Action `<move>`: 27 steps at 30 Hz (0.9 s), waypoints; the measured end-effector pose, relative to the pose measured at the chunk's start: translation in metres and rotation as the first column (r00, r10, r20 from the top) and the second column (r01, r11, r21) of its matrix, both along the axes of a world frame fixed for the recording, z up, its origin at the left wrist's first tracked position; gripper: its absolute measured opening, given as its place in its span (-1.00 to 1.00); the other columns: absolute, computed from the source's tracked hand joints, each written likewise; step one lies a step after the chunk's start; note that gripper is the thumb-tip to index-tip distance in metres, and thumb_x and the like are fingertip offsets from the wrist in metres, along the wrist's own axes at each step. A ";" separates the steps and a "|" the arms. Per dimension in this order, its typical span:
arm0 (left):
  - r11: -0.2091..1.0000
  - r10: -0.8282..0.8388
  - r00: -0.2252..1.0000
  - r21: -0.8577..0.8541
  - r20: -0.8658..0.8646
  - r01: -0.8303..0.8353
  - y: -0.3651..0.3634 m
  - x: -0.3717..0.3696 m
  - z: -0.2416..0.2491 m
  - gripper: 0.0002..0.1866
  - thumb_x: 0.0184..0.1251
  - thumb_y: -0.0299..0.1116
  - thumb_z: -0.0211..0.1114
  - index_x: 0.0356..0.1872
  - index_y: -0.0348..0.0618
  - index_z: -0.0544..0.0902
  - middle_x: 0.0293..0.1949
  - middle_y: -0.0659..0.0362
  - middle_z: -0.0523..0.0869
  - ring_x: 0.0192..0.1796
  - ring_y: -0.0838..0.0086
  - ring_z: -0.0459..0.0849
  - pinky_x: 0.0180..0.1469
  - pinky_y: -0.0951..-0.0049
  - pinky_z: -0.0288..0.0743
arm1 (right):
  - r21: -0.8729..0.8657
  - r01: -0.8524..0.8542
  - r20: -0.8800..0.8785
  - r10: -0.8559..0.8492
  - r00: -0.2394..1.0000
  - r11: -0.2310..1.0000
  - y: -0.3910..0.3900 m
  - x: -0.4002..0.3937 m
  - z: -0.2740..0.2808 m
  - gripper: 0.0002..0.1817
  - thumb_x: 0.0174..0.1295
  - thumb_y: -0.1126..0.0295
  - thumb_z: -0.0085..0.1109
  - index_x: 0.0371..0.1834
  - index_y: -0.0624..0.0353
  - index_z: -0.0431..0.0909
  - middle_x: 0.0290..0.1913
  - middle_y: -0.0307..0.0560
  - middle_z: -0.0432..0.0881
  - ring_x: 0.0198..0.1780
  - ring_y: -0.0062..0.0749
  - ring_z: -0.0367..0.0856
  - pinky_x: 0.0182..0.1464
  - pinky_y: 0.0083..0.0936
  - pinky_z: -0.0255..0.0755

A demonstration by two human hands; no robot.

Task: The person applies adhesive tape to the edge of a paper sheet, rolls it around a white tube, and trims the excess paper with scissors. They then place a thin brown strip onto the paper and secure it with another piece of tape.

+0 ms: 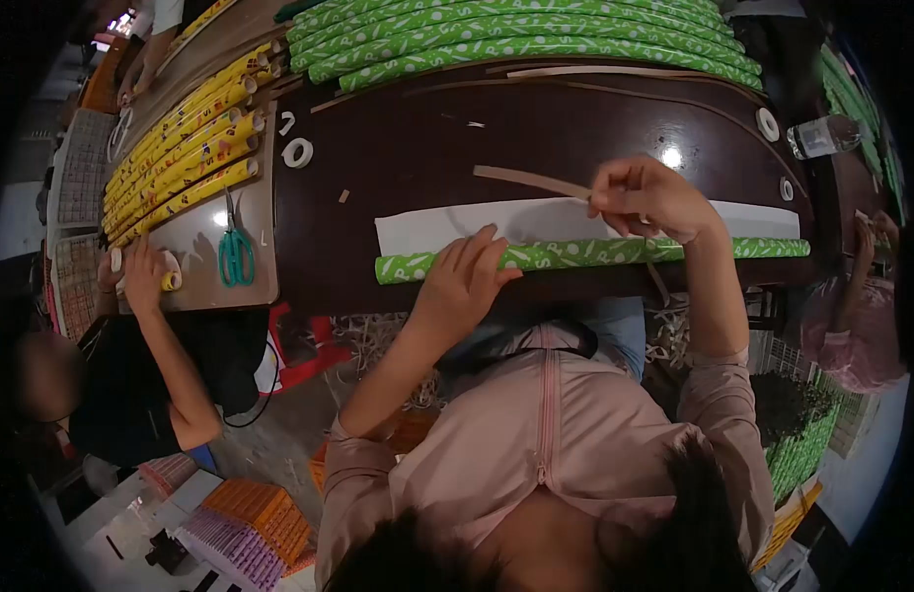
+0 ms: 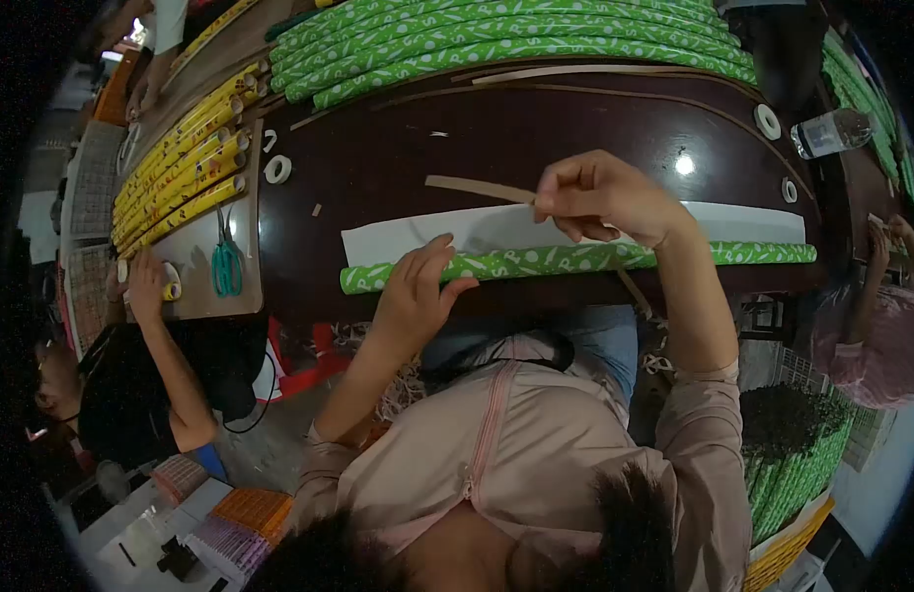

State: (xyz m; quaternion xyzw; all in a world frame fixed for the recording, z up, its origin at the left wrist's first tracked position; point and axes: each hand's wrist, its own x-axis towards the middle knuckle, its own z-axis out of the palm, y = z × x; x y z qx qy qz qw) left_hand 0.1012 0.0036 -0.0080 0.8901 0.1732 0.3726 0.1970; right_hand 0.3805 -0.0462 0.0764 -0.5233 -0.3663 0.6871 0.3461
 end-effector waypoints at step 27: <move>0.986 -0.075 0.850 0.086 -0.522 0.139 0.031 -0.010 0.025 -0.48 0.17 -0.47 0.33 0.22 -0.16 0.52 -0.09 -0.01 0.53 -0.06 0.10 0.52 0.02 0.17 0.43 | 0.145 -0.157 -0.447 0.206 0.870 0.977 0.072 -0.034 -0.057 -0.82 0.29 0.38 0.28 -0.21 0.30 0.67 -0.48 -0.32 0.57 -0.49 -0.76 0.40 -0.50 -0.77 0.20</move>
